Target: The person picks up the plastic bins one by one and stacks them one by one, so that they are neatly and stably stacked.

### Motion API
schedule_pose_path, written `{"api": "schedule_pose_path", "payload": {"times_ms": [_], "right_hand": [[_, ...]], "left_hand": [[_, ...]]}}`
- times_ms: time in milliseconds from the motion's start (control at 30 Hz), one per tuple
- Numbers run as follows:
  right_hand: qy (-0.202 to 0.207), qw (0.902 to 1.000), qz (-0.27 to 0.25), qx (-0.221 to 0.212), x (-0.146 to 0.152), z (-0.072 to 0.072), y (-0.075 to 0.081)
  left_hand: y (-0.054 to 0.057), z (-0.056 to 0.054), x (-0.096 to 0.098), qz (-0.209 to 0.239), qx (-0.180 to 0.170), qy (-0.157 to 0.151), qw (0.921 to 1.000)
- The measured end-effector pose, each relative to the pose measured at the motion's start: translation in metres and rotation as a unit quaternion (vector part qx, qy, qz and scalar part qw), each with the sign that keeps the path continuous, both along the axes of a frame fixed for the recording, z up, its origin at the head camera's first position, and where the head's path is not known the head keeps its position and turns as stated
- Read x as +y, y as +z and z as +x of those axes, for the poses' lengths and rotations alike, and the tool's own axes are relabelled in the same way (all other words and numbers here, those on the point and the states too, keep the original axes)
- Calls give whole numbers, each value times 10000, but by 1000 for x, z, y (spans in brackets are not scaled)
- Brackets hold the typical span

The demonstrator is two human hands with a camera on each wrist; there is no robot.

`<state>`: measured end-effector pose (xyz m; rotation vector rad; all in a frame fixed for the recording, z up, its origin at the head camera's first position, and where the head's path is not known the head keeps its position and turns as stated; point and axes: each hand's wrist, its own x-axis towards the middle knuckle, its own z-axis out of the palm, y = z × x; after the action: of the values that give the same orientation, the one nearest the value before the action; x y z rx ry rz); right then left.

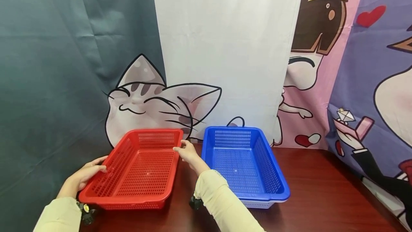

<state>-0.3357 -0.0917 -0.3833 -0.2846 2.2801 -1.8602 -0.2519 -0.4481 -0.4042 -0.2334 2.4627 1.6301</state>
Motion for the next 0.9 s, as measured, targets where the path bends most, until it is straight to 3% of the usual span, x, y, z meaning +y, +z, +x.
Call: {"api": "schedule_pose_path", "payload": {"times_ms": [267,633,767,900], "right_hand": [[198,9990,28,-409,-11,8,-14],[160,9958,-614,-663,-12,2,-15],[-68,9960,-527,-713,-11,5,-16],[-611,9955,-460,-559,-11,8,-15]], "left_hand": [[-5,1,3,397,-42,111,9991],[1,-1,1,265,53,214,9994],[4,-1,5,194,11,218,9996],[13,-4,12,48,23,185,9998]]}}
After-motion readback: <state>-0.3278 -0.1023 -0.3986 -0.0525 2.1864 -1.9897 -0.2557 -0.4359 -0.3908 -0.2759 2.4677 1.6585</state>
